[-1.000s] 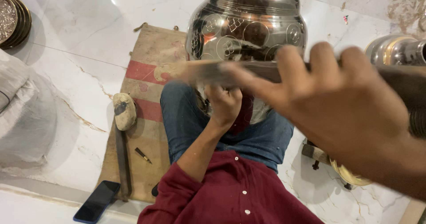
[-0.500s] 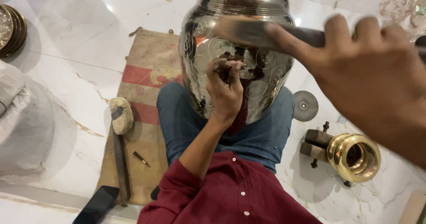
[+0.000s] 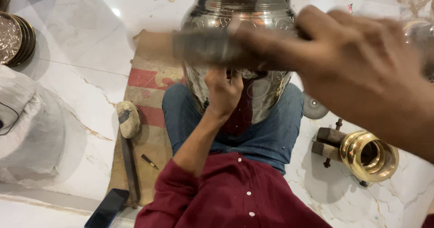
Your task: The person sits on the floor with a large engraved metal vase held between their legs. They hold a small punch against the vase surface with one hand and strike it with a wooden mallet in the other hand, working decorative patterns into the metal, repositioning the punch repeatedly around the body of the vase.
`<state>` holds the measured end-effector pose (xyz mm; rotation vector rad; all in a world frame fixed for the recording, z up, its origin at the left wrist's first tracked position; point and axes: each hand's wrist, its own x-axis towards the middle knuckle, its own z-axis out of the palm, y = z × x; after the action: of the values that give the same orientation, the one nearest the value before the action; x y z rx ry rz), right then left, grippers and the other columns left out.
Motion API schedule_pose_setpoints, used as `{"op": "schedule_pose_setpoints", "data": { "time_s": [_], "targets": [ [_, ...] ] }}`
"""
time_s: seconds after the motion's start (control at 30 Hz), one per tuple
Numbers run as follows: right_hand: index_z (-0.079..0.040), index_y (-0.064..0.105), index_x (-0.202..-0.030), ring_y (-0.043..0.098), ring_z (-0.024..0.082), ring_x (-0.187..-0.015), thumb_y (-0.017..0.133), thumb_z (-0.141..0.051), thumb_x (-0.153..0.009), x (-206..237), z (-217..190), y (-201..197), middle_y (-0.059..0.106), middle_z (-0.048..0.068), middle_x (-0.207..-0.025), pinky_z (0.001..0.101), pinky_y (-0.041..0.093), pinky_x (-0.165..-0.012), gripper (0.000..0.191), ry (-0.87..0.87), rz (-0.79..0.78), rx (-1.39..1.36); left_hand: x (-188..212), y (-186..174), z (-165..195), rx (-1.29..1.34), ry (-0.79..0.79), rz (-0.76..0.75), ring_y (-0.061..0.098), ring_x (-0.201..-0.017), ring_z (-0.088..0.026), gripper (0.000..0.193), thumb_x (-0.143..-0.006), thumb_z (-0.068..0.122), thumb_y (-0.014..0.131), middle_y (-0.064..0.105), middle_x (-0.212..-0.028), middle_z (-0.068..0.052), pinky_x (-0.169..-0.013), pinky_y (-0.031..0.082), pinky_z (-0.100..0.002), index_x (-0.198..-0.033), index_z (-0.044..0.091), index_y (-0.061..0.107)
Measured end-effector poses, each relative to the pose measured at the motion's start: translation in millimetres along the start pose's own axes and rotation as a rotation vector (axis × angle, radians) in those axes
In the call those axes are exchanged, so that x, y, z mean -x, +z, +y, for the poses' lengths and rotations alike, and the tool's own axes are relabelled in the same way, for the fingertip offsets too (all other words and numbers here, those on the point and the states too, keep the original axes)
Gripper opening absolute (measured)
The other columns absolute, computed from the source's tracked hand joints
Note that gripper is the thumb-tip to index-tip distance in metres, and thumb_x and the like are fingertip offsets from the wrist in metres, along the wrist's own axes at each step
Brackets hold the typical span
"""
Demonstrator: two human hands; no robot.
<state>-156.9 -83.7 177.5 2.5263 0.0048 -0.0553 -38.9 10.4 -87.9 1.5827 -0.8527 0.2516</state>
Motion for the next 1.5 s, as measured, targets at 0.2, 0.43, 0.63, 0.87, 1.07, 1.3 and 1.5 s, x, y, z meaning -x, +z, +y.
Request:
{"op": "schedule_pose_setpoints", "data": {
  "time_s": [0.2, 0.43, 0.63, 0.87, 1.07, 1.3, 1.5],
  "targets": [
    [-0.033, 0.040, -0.164, 0.066, 0.020, -0.058, 0.061, -0.019, -0.100, 27, 15, 36, 0.068, 0.010, -0.087, 0.0341, 0.055, -0.051, 0.069, 0.136, -0.037, -0.124, -25, -13, 10, 0.175, 0.060, -0.245, 0.074, -0.089, -0.020, 0.028, -0.102, 0.008, 0.070, 0.069, -0.103, -0.008, -0.073, 0.062, -0.034, -0.128, 0.003, 0.061],
    [-0.037, 0.048, -0.162, 0.068, 0.019, -0.060, 0.067, -0.022, -0.097, 63, 10, 87, 0.070, 0.011, -0.086, 0.0332, 0.059, -0.054, 0.069, 0.279, -0.159, -0.157, -59, -13, 0, 0.017, 0.288, -0.608, 0.067, -0.078, -0.019, 0.043, -0.101, 0.010, 0.073, 0.066, -0.100, -0.009, -0.067, 0.059, -0.032, -0.140, 0.004, 0.056],
    [-0.020, 0.062, -0.147, 0.073, 0.029, -0.079, 0.089, -0.010, -0.077, 89, -32, 119, 0.073, 0.013, -0.091, 0.0417, 0.058, -0.066, 0.076, 0.552, 0.080, -0.371, -89, -16, 0, 0.084, 0.485, -0.858, 0.069, -0.087, -0.023, 0.047, -0.097, 0.009, 0.069, 0.067, -0.106, -0.008, -0.076, 0.060, -0.037, -0.142, 0.008, 0.057],
    [0.008, 0.058, -0.133, 0.069, 0.028, -0.097, 0.080, 0.005, -0.086, 120, -112, 185, 0.069, 0.021, -0.109, 0.0398, 0.058, -0.085, 0.052, 0.873, 0.507, -0.944, -111, 3, 10, 0.098, 0.646, -1.124, 0.073, -0.093, -0.027, 0.044, -0.095, 0.019, 0.073, 0.073, -0.113, -0.010, -0.080, 0.060, -0.042, -0.136, 0.007, 0.063],
    [0.001, 0.047, -0.142, 0.064, 0.017, -0.095, 0.078, -0.002, -0.097, 119, -170, 218, 0.066, 0.010, -0.111, 0.0316, 0.055, -0.087, 0.055, 1.149, 0.654, -1.291, -118, 9, 19, 0.057, 0.639, -1.322, 0.074, -0.094, -0.029, 0.040, -0.091, 0.018, 0.073, 0.076, -0.115, -0.010, -0.075, 0.059, -0.044, -0.130, 0.011, 0.070],
    [-0.001, 0.033, -0.152, 0.064, 0.037, -0.107, 0.080, -0.011, -0.094, 126, -188, 232, 0.063, 0.025, -0.117, 0.0426, 0.054, -0.096, 0.076, 1.104, 0.701, -1.201, -139, -23, 15, 0.474, 0.326, -0.995, 0.078, -0.121, -0.021, 0.031, -0.105, -0.001, 0.050, 0.074, -0.124, -0.008, -0.101, 0.062, -0.035, -0.133, 0.008, 0.061],
    [-0.006, 0.035, -0.156, 0.064, 0.038, -0.117, 0.084, -0.011, -0.091, 138, -201, 260, 0.062, 0.026, -0.130, 0.0445, 0.053, -0.098, 0.082, 1.104, 0.248, -1.006, -88, -111, -44, 0.705, -0.461, 0.220, 0.067, -0.096, -0.014, 0.045, -0.110, 0.005, 0.064, 0.060, -0.116, -0.003, -0.082, 0.062, -0.030, -0.150, 0.010, 0.044]
  ]
}}
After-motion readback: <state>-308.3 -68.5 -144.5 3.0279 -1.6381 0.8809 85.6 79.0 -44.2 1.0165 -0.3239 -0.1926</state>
